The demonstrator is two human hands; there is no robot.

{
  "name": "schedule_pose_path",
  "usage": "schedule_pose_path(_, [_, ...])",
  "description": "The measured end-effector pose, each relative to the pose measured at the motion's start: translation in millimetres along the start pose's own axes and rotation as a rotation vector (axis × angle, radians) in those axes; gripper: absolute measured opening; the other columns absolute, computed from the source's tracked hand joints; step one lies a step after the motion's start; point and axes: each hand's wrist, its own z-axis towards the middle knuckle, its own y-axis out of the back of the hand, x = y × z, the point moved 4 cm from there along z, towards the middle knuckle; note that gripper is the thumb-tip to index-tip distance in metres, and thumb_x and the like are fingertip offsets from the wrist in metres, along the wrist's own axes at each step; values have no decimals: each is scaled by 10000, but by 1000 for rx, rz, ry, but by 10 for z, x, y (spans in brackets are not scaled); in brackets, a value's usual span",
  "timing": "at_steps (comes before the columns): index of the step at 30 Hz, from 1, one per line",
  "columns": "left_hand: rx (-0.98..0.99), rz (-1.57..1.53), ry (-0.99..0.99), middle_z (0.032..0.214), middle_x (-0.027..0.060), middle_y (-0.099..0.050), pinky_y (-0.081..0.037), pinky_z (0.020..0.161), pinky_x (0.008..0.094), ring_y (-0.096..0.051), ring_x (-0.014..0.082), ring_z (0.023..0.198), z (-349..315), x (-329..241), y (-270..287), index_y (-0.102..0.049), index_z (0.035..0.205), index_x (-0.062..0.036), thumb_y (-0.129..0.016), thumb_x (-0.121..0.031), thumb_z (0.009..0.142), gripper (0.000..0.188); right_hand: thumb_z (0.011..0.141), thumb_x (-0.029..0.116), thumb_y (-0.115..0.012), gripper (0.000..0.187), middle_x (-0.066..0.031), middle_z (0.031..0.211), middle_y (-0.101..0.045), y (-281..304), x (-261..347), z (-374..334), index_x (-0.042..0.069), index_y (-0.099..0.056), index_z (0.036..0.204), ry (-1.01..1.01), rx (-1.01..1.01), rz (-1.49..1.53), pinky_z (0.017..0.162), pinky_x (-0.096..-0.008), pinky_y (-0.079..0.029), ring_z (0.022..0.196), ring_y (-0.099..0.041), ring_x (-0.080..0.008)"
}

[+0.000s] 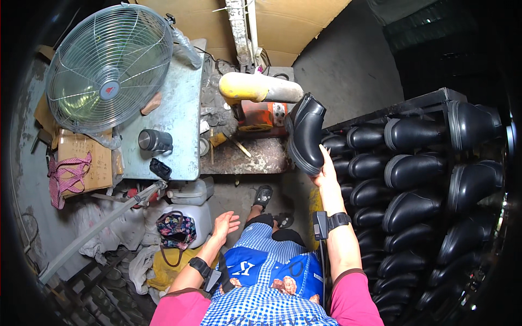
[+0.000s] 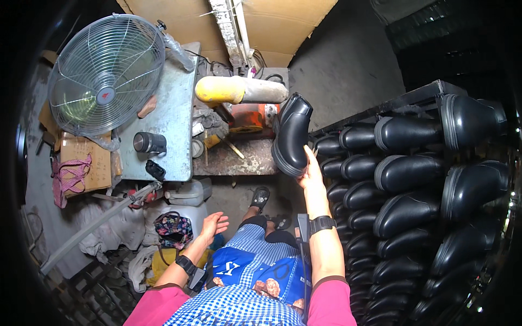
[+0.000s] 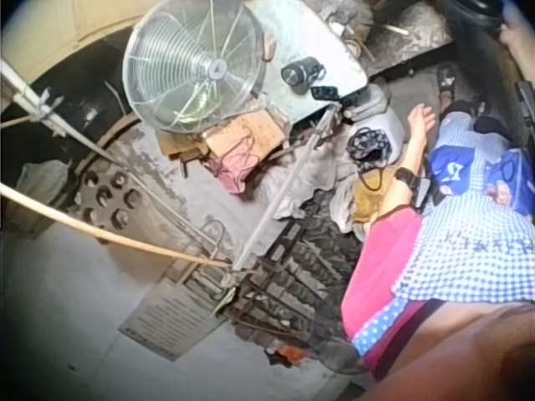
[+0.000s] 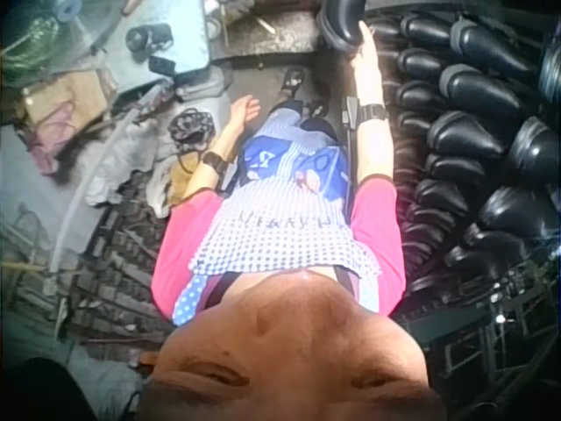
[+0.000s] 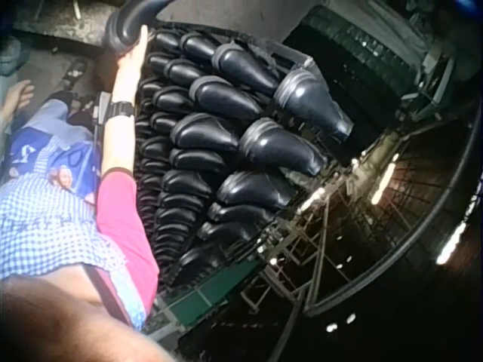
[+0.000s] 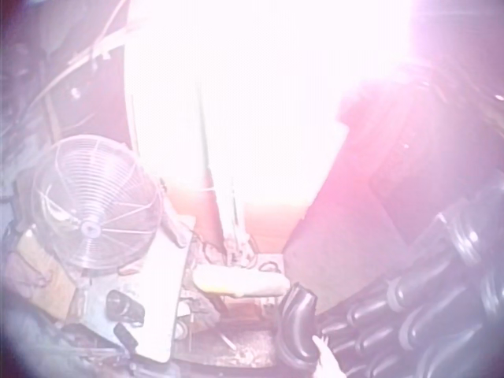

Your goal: Checking the quality and finishing of black boots in a manufacturing setting.

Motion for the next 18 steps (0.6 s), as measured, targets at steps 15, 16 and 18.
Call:
schedule_pose_path(15, [45, 78, -50, 1011, 139, -581, -505, 653, 291, -602, 219, 808, -8, -191, -235, -430, 1159, -11, -364, -174, 885, 326, 782, 253, -614, 408, -81, 1065, -553, 496, -207, -1007, 18, -509, 1099, 185, 97, -174, 826, -317, -439, 947, -538, -167])
schedule_pose_path(16, [53, 99, -66, 1008, 138, -582, -506, 645, 287, -602, 216, 802, -29, -249, -313, -436, 1153, -11, -369, -176, 884, 322, 769, 237, -628, 450, -81, 1077, -540, 607, -200, -1255, 2, -486, 1125, 254, 99, -242, 833, -302, -429, 949, -530, -158])
schedule_pose_path(18, [101, 128, -82, 1004, 135, -583, -508, 632, 283, -604, 212, 789, -28, -332, -442, -443, 1148, -14, -381, -182, 881, 321, 735, 190, -658, 597, -76, 1127, -494, 511, -118, -1749, -40, -391, 1217, 404, 207, -381, 889, -275, -375, 986, -499, -145])
